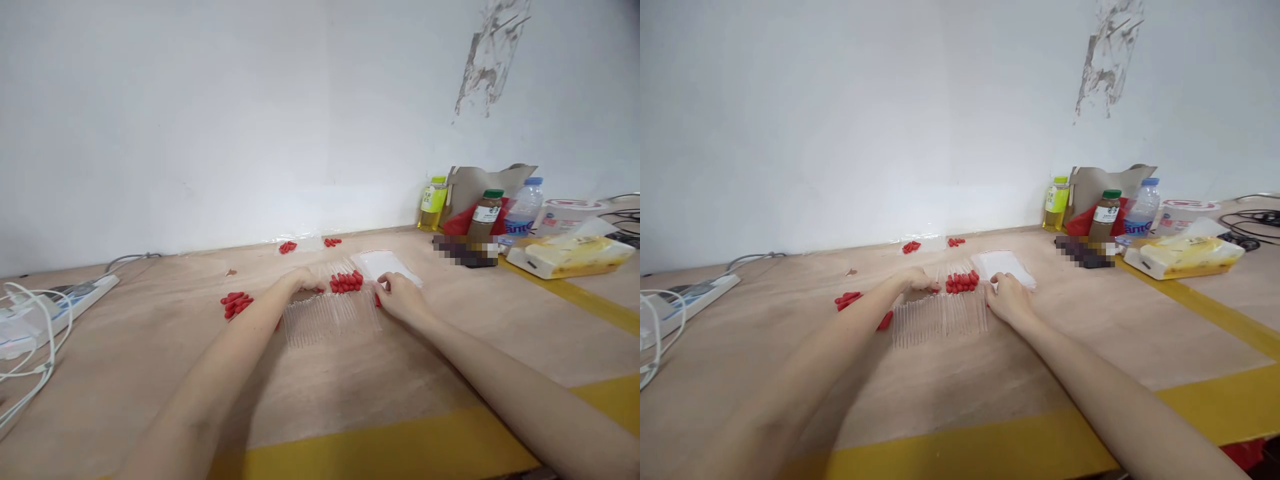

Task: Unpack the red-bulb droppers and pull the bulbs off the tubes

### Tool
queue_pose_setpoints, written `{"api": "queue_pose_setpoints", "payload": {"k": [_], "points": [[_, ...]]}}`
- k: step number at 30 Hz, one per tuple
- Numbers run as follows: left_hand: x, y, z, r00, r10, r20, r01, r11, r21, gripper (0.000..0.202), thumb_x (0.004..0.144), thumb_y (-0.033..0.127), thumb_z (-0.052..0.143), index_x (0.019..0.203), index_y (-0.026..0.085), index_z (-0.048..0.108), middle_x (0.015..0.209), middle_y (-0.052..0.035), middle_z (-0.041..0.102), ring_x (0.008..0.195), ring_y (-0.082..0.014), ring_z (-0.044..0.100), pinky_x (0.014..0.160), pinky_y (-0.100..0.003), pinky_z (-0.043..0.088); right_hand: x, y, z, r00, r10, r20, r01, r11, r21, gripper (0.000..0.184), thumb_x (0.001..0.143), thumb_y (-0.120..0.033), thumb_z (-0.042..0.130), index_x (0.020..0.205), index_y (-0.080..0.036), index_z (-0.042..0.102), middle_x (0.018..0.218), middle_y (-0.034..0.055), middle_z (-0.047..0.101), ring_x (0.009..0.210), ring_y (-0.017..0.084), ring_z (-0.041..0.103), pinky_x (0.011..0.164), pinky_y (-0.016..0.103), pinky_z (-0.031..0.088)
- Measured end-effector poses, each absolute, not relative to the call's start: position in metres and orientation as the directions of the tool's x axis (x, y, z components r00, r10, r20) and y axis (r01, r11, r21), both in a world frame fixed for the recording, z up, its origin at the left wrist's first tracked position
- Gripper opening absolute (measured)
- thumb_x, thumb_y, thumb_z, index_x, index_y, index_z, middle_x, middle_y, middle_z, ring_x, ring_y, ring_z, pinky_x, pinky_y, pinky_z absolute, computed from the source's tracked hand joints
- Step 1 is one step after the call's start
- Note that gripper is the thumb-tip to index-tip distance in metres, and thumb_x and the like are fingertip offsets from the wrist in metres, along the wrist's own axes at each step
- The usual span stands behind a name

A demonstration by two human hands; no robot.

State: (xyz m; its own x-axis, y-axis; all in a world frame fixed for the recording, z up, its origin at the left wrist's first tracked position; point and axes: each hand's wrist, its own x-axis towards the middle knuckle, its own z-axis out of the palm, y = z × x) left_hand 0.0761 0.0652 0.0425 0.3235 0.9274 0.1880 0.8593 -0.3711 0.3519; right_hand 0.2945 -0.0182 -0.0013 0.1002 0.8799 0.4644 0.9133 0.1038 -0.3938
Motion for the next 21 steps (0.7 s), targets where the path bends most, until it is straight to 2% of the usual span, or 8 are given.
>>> {"api": "queue_pose_setpoints", "payload": {"k": [4,8,11,16,21], "points": [[0.069,0.058,0.052,0.167,0.983,0.073,0.923,-0.182,0.34,0.028,0.062,0.03,0.058,0.041,0.014,0.048,0.043,-0.0028,0.054,0.041,-0.0111,0.05,0.046,-0.024,0.036,0.298,-0.016,-0.007,0.096,0.932,0.349,0.88,0.084,-0.467,0.025,0.076,-0.034,0.052,0.092,-0.016,0.055,0.073,0.006,0.064,0.063,0.017,0.057,0.051,0.024,0.032],[0.041,0.035,0.065,0.078,0.982,0.174,0.928,-0.135,0.348,0.016,0.063,0.029,0.055,0.053,0.017,0.049,0.054,-0.0022,0.058,0.05,-0.0151,0.053,0.047,-0.025,0.035,0.294,-0.013,-0.013,0.03,0.918,0.395,0.829,0.197,-0.523,0.022,0.075,-0.024,0.054,0.095,-0.016,0.053,0.076,0.0048,0.065,0.065,0.015,0.058,0.056,0.024,0.036],[0.015,0.004,0.062,0.1,0.959,0.267,0.909,-0.197,0.368,0.014,0.068,0.031,0.05,0.062,0.019,0.048,0.06,-0.0002,0.058,0.056,-0.0148,0.054,0.05,-0.024,0.037,0.293,-0.011,-0.014,0.048,0.914,0.403,0.795,0.209,-0.569,0.023,0.075,-0.021,0.052,0.097,-0.015,0.052,0.078,0.005,0.065,0.064,0.014,0.058,0.058,0.024,0.039],[-0.017,-0.044,0.033,0.197,0.823,0.534,0.812,-0.442,0.382,0.018,0.075,0.03,0.048,0.06,0.02,0.045,0.066,-0.0004,0.059,0.06,-0.0141,0.055,0.057,-0.026,0.042,0.296,-0.008,-0.013,0.085,0.889,0.449,0.787,0.217,-0.578,0.018,0.072,-0.017,0.05,0.089,-0.015,0.056,0.076,0.005,0.064,0.062,0.013,0.057,0.058,0.024,0.04],[-0.026,-0.059,0.011,0.304,0.627,0.717,0.736,-0.633,0.241,0.013,0.075,0.025,0.053,0.065,0.019,0.049,0.076,-0.0022,0.062,0.075,-0.016,0.057,0.07,-0.029,0.045,0.298,-0.009,-0.006,0.119,0.877,0.465,0.777,0.209,-0.593,0.015,0.074,-0.024,0.05,0.082,-0.016,0.06,0.075,0.0038,0.064,0.061,0.013,0.055,0.057,0.024,0.039]]}}
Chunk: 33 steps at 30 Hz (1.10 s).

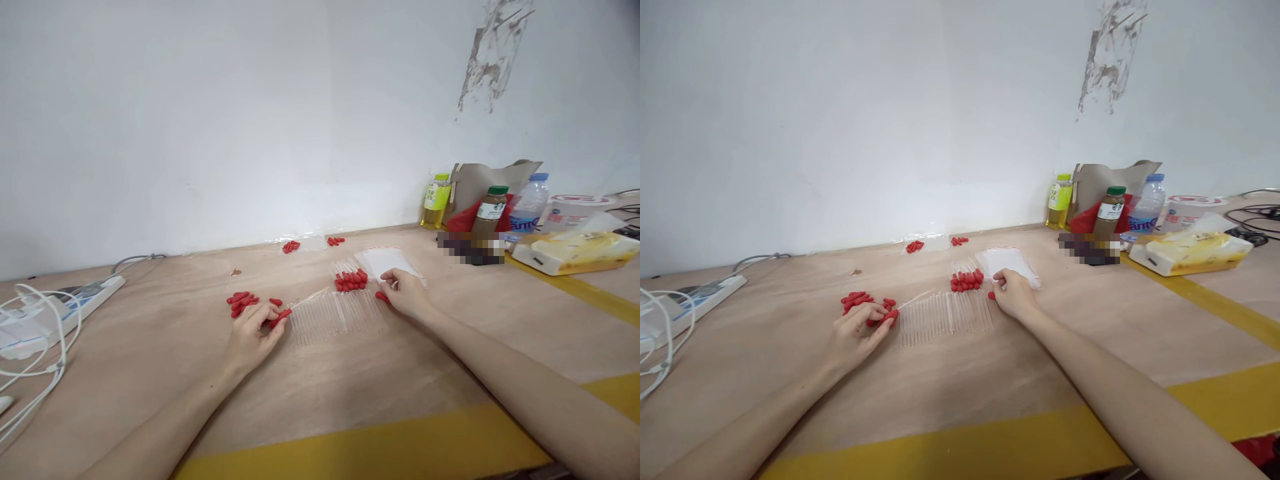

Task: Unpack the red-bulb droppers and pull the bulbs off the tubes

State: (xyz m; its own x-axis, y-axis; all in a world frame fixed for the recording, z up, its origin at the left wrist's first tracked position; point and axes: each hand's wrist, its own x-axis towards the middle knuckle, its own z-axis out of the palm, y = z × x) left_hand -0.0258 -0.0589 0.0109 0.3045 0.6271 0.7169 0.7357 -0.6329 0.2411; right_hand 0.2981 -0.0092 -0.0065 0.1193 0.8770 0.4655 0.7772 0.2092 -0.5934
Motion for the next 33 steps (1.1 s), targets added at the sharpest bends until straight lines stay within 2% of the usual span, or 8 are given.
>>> {"api": "queue_pose_setpoints", "payload": {"k": [4,8,10,13,16,21,28,33], "points": [[-0.022,-0.06,0.009,0.377,0.53,0.76,0.706,-0.695,0.136,0.011,0.075,0.02,0.055,0.066,0.019,0.049,0.075,-0.002,0.062,0.075,-0.0154,0.057,0.069,-0.029,0.045,0.288,-0.023,0.004,0.025,0.771,0.636,0.754,0.403,-0.519,0.025,0.084,-0.032,0.041,0.082,-0.018,0.061,0.08,0.0047,0.064,0.074,0.016,0.055,0.065,0.027,0.04],[-0.013,-0.063,0.009,0.43,0.487,0.76,0.68,-0.729,0.082,0.011,0.075,0.018,0.054,0.065,0.019,0.049,0.073,-0.002,0.062,0.07,-0.014,0.057,0.068,-0.029,0.045,0.265,-0.047,0.008,-0.339,0.608,0.718,0.742,0.642,-0.193,0.027,0.084,-0.037,0.046,0.103,-0.023,0.06,0.099,0.006,0.062,0.094,0.019,0.051,0.084,0.036,0.032],[-0.008,-0.066,0.007,0.448,0.467,0.763,0.662,-0.746,0.068,0.01,0.076,0.018,0.054,0.067,0.019,0.049,0.074,-0.0022,0.062,0.069,-0.0136,0.056,0.068,-0.03,0.045,0.252,-0.055,0.006,-0.474,0.543,0.693,0.708,0.703,-0.067,0.028,0.082,-0.038,0.049,0.105,-0.024,0.06,0.095,0.0049,0.064,0.091,0.018,0.051,0.088,0.039,0.026],[-0.003,-0.068,0.003,0.476,0.424,0.771,0.613,-0.788,0.055,0.009,0.076,0.016,0.054,0.069,0.02,0.048,0.076,-0.0025,0.063,0.069,-0.0133,0.057,0.069,-0.031,0.045,0.238,-0.061,-0.001,-0.534,0.473,0.701,0.687,0.725,0.034,0.024,0.083,-0.036,0.049,0.1,-0.024,0.062,0.079,0.0024,0.065,0.083,0.017,0.052,0.09,0.04,0.023],[0.0,-0.07,0.001,0.496,0.391,0.775,0.566,-0.823,0.053,0.005,0.077,0.017,0.054,0.079,0.02,0.05,0.075,-0.003,0.063,0.07,-0.0139,0.057,0.071,-0.032,0.044,0.231,-0.061,-0.006,-0.543,0.436,0.718,0.668,0.742,0.055,0.019,0.085,-0.031,0.048,0.094,-0.024,0.063,0.066,-0.0006,0.062,0.075,0.014,0.05,0.089,0.039,0.023],[0.003,-0.072,0.003,0.582,0.396,0.71,0.59,-0.807,-0.034,0.025,0.078,0.028,0.058,0.102,0.019,0.055,0.089,-0.0065,0.064,0.082,-0.018,0.055,0.076,-0.035,0.039,0.229,-0.063,-0.008,-0.528,0.399,0.75,0.628,0.778,0.028,0.018,0.085,-0.025,0.047,0.082,-0.022,0.064,0.06,-0.0025,0.059,0.068,0.012,0.047,0.086,0.037,0.023],[0.003,-0.074,0.009,0.663,0.366,0.653,0.624,-0.752,-0.212,0.013,0.082,0.029,0.053,0.078,0.019,0.059,0.062,-0.0005,0.06,0.063,-0.0145,0.05,0.064,-0.032,0.031,0.229,-0.071,-0.003,-0.544,0.371,0.753,0.607,0.794,0.047,0.02,0.085,-0.023,0.045,0.075,-0.022,0.063,0.056,-0.0036,0.057,0.065,0.011,0.045,0.087,0.038,0.021],[0.003,-0.075,0.021,0.726,0.218,0.652,0.574,-0.714,-0.4,0.011,0.081,0.029,0.055,0.075,0.02,0.058,0.06,0.0021,0.059,0.06,-0.0126,0.049,0.062,-0.03,0.027,0.232,-0.075,0.004,-0.567,0.352,0.745,0.618,0.779,0.102,0.019,0.085,-0.023,0.046,0.073,-0.023,0.061,0.053,-0.0049,0.055,0.065,0.011,0.043,0.089,0.038,0.019]]}}
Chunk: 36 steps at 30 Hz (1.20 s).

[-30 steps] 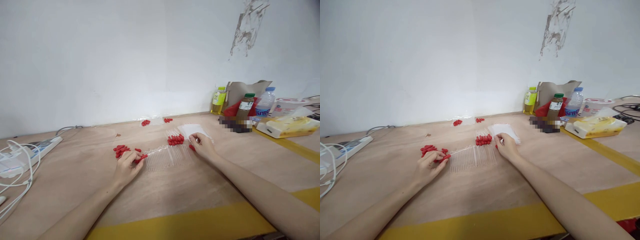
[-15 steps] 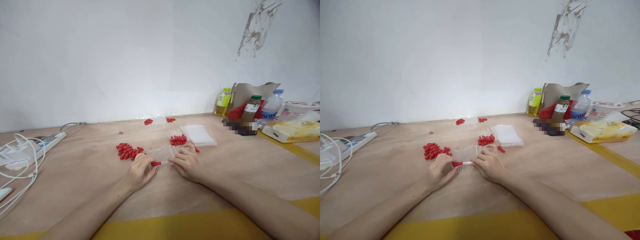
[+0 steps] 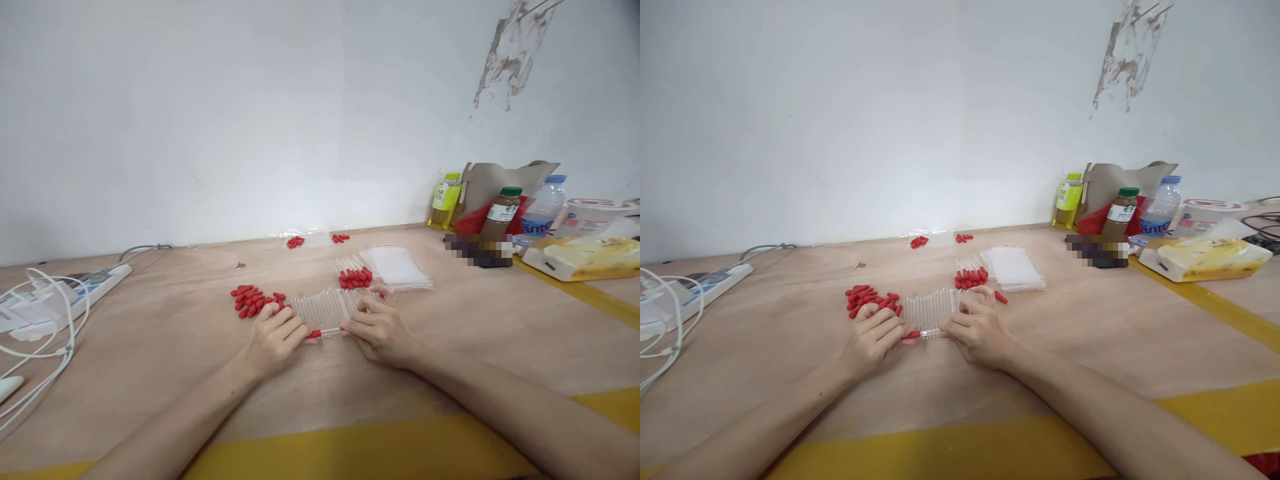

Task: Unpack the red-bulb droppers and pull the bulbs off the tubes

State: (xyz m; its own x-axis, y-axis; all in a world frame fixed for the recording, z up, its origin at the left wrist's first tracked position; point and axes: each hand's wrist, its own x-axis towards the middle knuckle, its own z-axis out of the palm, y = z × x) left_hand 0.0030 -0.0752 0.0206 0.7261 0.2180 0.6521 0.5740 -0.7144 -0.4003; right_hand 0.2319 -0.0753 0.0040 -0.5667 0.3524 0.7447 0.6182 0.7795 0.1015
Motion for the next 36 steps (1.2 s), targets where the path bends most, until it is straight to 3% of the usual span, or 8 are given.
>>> {"api": "queue_pose_setpoints", "payload": {"k": [4,7,10,13,16,19,24,36], "points": [[0.001,-0.078,0.028,0.739,0.164,0.654,0.572,-0.665,-0.48,0.01,0.083,0.026,0.054,0.076,0.021,0.06,0.06,0.0039,0.061,0.06,-0.0107,0.05,0.061,-0.029,0.026,0.238,-0.074,0.005,-0.59,0.34,0.732,0.602,0.79,0.119,0.019,0.084,-0.023,0.046,0.072,-0.022,0.061,0.054,-0.0048,0.055,0.065,0.011,0.043,0.085,0.034,0.022],[-0.02,-0.074,0.032,0.651,0.228,0.724,0.664,-0.633,-0.398,0.014,0.083,0.019,0.051,0.076,0.022,0.062,0.064,0.003,0.063,0.061,-0.0108,0.052,0.062,-0.029,0.028,0.252,-0.064,0.007,-0.507,0.361,0.783,0.627,0.778,0.047,0.022,0.085,-0.023,0.045,0.07,-0.023,0.062,0.057,-0.0041,0.058,0.067,0.011,0.046,0.086,0.035,0.021],[-0.057,-0.06,0.037,0.313,0.451,0.836,0.849,-0.528,-0.032,0.012,0.081,0.026,0.053,0.082,0.022,0.064,0.075,0.0003,0.065,0.068,-0.0133,0.056,0.065,-0.028,0.036,0.269,-0.05,0.014,-0.3,0.55,0.78,0.751,0.64,-0.162,0.026,0.086,-0.027,0.042,0.071,-0.022,0.063,0.06,-0.0029,0.061,0.064,0.011,0.047,0.084,0.036,0.019],[-0.089,-0.044,0.041,-0.112,0.636,0.764,0.84,-0.35,0.414,0.025,0.079,0.037,0.051,0.092,0.021,0.064,0.084,-0.0021,0.065,0.073,-0.0157,0.058,0.063,-0.026,0.042,0.277,-0.041,0.019,-0.204,0.721,0.662,0.83,0.486,-0.273,0.026,0.085,-0.031,0.043,0.073,-0.024,0.065,0.063,-0.0021,0.064,0.061,0.011,0.049,0.076,0.033,0.021],[-0.104,-0.031,0.039,-0.349,0.719,0.601,0.695,-0.232,0.681,0.034,0.076,0.039,0.049,0.102,0.021,0.062,0.095,-0.004,0.062,0.08,-0.0168,0.06,0.071,-0.027,0.046,0.276,-0.042,0.016,-0.187,0.775,0.604,0.888,0.396,-0.233,0.026,0.084,-0.028,0.043,0.073,-0.024,0.066,0.064,-0.0013,0.066,0.063,0.012,0.051,0.073,0.032,0.02],[-0.106,-0.027,0.036,-0.459,0.78,0.425,0.522,-0.15,0.84,0.035,0.074,0.033,0.048,0.103,0.02,0.062,0.097,-0.005,0.062,0.081,-0.017,0.061,0.071,-0.027,0.047,0.273,-0.045,0.007,-0.214,0.744,0.633,0.916,0.379,-0.136,0.025,0.084,-0.025,0.043,0.075,-0.024,0.066,0.067,-0.0007,0.067,0.065,0.013,0.052,0.076,0.034,0.019],[-0.107,-0.024,0.026,-0.402,0.804,0.438,0.587,-0.14,0.797,0.045,0.068,0.036,0.057,0.11,0.02,0.056,0.086,-0.0046,0.062,0.072,-0.0171,0.059,0.06,-0.026,0.045,0.266,-0.049,-0.003,-0.302,0.715,0.631,0.902,0.428,-0.053,0.023,0.084,-0.025,0.043,0.083,-0.024,0.066,0.081,0.0013,0.067,0.076,0.015,0.053,0.079,0.036,0.019],[-0.108,-0.002,0.013,-0.273,0.821,0.502,0.8,-0.095,0.592,0.041,0.07,0.044,0.054,0.101,0.018,0.057,0.089,-0.0069,0.065,0.072,-0.0199,0.057,0.058,-0.029,0.043,0.262,-0.055,-0.001,-0.373,0.709,0.599,0.853,0.516,-0.079,0.032,0.078,-0.05,0.049,0.084,-0.023,0.065,0.088,0.0045,0.062,0.089,0.02,0.05,0.082,0.039,0.021]]}}
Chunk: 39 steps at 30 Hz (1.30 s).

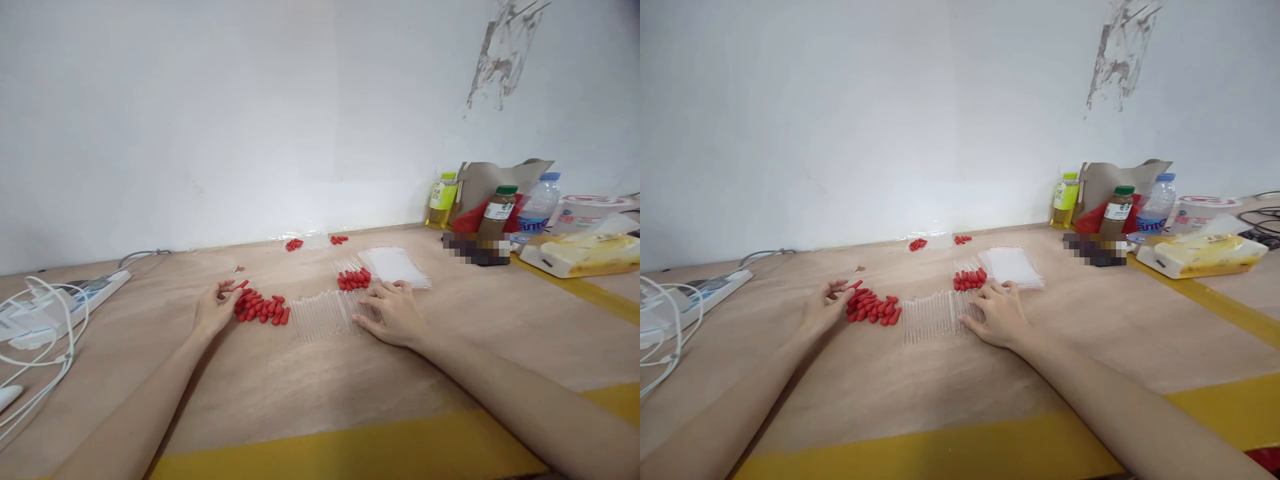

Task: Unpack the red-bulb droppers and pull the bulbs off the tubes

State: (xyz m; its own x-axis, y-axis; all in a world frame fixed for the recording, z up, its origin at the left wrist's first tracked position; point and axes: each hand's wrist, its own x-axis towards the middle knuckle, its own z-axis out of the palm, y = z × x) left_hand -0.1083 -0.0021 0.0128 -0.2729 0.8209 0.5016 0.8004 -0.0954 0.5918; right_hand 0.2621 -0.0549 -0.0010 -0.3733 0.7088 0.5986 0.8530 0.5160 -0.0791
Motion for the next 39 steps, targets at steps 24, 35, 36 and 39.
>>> {"api": "queue_pose_setpoints", "payload": {"k": [24,35,36,39], "points": [[-0.098,-0.01,0.03,-0.31,0.724,0.616,0.814,-0.133,0.566,0.032,0.075,0.046,0.046,0.087,0.02,0.062,0.089,-0.0043,0.063,0.083,-0.0211,0.055,0.073,-0.03,0.043,0.267,-0.044,-0.004,-0.18,0.706,0.685,0.887,0.418,-0.198,0.027,0.084,-0.039,0.046,0.076,-0.025,0.068,0.083,0.0014,0.063,0.08,0.015,0.05,0.08,0.035,0.02],[0.071,0.028,0.055,0.12,0.983,0.139,0.867,-0.172,0.468,0.027,0.06,0.044,0.063,0.062,0.018,0.064,0.07,-0.0069,0.063,0.075,-0.0221,0.057,0.068,-0.031,0.04,0.278,-0.036,0.003,0.047,0.793,0.607,0.855,0.283,-0.436,0.05,0.091,-0.038,0.026,0.065,-0.022,0.066,0.074,0.0,0.065,0.079,0.015,0.051,0.077,0.035,0.021],[0.08,0.035,0.054,0.111,0.989,0.102,0.862,-0.147,0.486,0.029,0.057,0.046,0.065,0.06,0.017,0.063,0.065,-0.0062,0.062,0.07,-0.021,0.057,0.065,-0.03,0.04,0.28,-0.034,0.004,0.072,0.793,0.605,0.849,0.27,-0.454,0.052,0.091,-0.039,0.024,0.067,-0.022,0.067,0.074,0.0004,0.065,0.079,0.015,0.052,0.077,0.035,0.021],[0.095,0.051,0.048,0.092,0.995,0.029,0.838,-0.093,0.538,0.032,0.05,0.045,0.071,0.053,0.016,0.059,0.058,-0.0043,0.059,0.061,-0.0178,0.056,0.057,-0.027,0.039,0.285,-0.031,0.005,0.125,0.791,0.599,0.837,0.24,-0.491,0.055,0.091,-0.042,0.021,0.07,-0.022,0.068,0.078,0.0022,0.066,0.082,0.017,0.053,0.076,0.035,0.022]]}}
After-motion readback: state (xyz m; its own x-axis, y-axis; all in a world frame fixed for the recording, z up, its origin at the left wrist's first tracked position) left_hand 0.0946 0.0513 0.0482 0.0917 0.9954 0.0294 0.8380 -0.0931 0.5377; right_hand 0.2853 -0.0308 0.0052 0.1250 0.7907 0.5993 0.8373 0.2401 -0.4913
